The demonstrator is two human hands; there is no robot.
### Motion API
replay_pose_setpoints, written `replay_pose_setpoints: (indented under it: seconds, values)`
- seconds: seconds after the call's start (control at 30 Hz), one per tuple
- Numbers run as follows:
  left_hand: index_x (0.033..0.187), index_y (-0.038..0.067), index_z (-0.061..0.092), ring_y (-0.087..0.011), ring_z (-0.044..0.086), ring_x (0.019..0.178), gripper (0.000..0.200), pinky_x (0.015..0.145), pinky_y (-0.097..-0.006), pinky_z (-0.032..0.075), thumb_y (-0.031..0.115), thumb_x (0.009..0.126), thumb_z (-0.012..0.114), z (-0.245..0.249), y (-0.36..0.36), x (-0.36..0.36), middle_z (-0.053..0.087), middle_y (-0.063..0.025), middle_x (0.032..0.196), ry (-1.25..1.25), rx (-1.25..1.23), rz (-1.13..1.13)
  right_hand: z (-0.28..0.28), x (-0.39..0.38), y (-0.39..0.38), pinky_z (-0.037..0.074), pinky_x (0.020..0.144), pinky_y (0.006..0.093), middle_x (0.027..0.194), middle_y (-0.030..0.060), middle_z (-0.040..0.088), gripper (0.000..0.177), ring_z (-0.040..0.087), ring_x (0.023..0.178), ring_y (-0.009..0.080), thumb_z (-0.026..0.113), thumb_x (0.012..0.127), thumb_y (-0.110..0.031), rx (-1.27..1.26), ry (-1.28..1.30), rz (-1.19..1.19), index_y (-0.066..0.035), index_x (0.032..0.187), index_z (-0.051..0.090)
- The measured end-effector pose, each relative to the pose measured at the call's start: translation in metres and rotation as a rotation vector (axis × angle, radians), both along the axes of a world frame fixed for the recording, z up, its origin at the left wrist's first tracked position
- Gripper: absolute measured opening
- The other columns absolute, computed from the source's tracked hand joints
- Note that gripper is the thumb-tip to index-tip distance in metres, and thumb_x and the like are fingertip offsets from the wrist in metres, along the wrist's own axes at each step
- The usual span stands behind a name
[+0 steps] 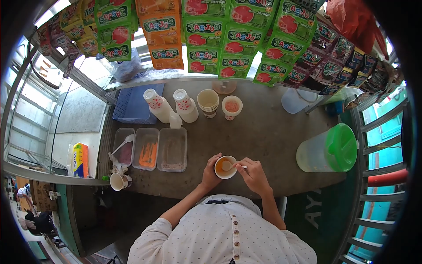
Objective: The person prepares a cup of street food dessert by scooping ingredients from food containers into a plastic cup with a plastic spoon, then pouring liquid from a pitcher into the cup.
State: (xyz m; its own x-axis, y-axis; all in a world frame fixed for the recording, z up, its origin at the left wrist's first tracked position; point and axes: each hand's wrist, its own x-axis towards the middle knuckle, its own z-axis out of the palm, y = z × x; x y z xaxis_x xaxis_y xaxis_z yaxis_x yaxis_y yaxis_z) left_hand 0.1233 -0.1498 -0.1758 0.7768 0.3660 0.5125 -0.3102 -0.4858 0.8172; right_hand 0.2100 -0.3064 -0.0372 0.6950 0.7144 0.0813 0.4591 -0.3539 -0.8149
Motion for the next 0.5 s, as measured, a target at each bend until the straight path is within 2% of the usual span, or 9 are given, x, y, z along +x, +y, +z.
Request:
replay_pose_setpoints:
  seconds: [0.5]
  values:
    - [0.121, 0.006, 0.040, -0.0326, 0.053, 0.114, 0.072, 0.094, -0.0374, 0.047, 0.004, 0.062, 0.082, 0.0038, -0.0003, 0.0001, 0.053, -0.0176, 0.123, 0.033, 0.004, 0.022, 0.0036, 0.0013, 0.0011, 0.036, 0.074, 0.0327, 0.082, 0.0043, 0.063, 0.028, 0.058, 0.073, 0.0198, 0.048, 0.094, -0.028, -0.051, 0.014, 0.014, -0.008, 0.091, 0.067]
